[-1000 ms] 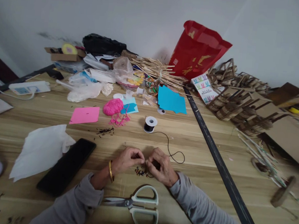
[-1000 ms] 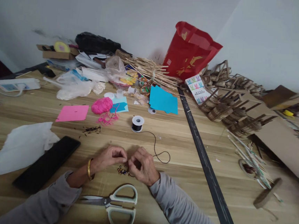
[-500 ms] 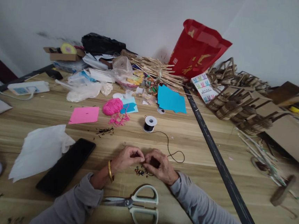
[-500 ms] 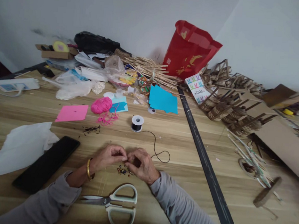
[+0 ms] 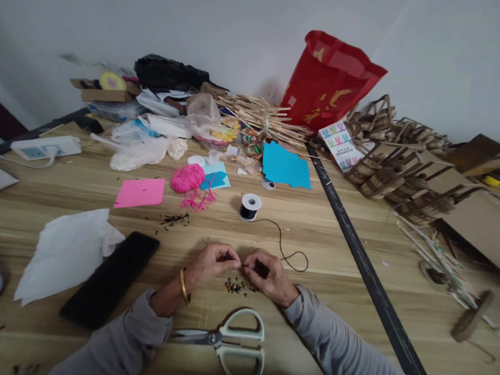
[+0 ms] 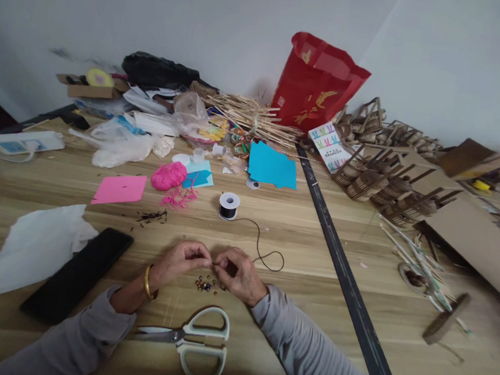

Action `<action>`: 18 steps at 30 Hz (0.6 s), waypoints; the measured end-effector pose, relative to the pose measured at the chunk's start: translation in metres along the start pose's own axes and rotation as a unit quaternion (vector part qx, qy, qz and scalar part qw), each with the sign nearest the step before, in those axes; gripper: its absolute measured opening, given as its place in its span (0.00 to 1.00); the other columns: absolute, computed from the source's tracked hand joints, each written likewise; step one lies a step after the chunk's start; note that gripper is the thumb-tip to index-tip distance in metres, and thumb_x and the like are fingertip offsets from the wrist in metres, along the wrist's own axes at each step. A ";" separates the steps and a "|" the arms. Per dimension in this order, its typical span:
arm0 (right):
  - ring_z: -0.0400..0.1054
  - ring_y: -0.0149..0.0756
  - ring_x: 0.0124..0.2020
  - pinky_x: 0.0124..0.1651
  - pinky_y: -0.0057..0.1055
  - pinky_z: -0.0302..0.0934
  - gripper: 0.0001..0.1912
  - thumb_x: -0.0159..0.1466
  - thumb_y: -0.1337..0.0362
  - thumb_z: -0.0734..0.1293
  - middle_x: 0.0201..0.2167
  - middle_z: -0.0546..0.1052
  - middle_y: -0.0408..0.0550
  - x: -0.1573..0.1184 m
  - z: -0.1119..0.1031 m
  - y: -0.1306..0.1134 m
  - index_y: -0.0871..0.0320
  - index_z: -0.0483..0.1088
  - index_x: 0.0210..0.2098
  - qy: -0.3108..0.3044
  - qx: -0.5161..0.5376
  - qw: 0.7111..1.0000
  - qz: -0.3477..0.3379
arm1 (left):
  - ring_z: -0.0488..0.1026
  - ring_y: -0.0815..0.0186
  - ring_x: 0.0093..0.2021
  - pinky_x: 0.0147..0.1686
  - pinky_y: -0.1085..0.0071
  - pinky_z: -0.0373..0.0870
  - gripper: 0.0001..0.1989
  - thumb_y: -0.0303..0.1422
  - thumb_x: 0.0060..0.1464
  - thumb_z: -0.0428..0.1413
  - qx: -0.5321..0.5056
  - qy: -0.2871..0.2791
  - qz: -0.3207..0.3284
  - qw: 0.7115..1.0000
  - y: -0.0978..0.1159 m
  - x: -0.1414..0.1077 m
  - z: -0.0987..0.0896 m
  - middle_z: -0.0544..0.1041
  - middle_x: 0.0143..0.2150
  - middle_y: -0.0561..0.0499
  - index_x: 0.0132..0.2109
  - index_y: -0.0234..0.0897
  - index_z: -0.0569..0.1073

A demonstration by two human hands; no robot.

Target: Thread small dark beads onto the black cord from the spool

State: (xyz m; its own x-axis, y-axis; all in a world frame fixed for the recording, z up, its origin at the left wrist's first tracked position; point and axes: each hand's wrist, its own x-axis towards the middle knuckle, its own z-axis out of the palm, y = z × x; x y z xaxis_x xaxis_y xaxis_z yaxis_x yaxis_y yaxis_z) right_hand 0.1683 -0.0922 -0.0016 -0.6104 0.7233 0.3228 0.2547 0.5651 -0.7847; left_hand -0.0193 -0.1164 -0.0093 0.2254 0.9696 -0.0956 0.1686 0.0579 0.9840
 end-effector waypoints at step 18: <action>0.64 0.33 0.30 0.35 0.29 0.59 0.09 0.63 0.62 0.62 0.26 0.71 0.47 0.002 -0.001 0.005 0.60 0.68 0.30 0.006 0.011 1.000 -0.018 | 0.67 0.71 0.27 0.28 0.75 0.63 0.07 0.32 0.46 0.58 0.005 -0.008 -0.001 1.000 0.002 -0.003 0.001 0.72 0.26 0.52 0.30 0.30 0.73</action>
State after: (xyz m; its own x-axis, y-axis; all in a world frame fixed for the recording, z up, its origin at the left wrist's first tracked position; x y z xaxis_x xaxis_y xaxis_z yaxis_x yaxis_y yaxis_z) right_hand 0.1687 -0.0876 -0.0045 -0.6102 0.7073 0.3569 0.2159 0.5819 -0.7841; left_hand -0.0191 -0.1195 -0.0075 0.2410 0.9654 -0.0993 0.1787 0.0564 0.9823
